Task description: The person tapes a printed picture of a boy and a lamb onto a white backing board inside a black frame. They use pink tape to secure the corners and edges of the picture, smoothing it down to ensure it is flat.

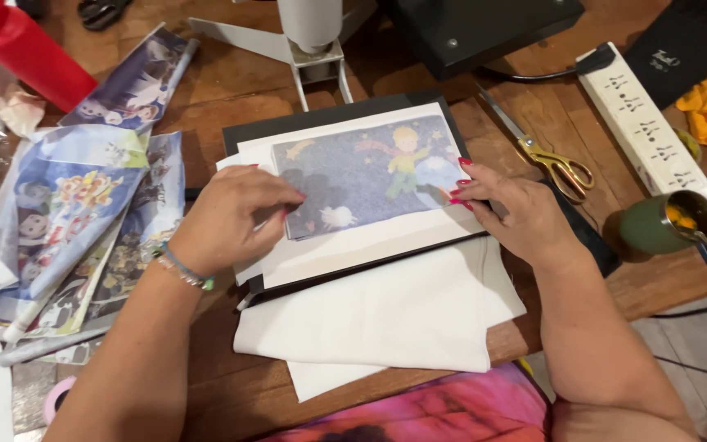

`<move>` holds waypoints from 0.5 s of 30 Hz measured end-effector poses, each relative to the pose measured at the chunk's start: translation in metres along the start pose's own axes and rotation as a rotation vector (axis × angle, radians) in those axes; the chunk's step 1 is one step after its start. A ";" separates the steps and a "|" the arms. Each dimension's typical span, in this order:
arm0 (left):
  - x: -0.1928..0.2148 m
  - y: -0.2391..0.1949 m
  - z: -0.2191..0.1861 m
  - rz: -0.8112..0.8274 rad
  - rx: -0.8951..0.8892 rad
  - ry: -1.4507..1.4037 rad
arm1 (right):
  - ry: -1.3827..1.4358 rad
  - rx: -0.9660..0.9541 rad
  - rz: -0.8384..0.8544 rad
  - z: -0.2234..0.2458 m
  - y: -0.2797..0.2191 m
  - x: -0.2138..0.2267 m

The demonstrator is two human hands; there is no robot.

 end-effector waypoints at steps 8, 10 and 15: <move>-0.059 0.066 -0.060 0.097 -0.224 0.059 | -0.052 0.003 0.017 -0.008 -0.004 -0.002; -0.094 0.064 -0.064 0.150 -0.243 0.147 | -0.056 0.002 0.017 -0.008 -0.002 -0.002; -0.148 0.047 -0.083 0.264 -0.214 0.284 | -0.074 -0.006 0.008 -0.008 -0.002 0.001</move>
Point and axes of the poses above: each hand's wrist, its own y-axis towards the middle knuckle, its own x-axis out of the back of the hand, z = x × y, the point moved 8 cm from there along y, towards the middle knuckle, and after that the axes turned 14 degrees about -z, right-handed, at the moved point
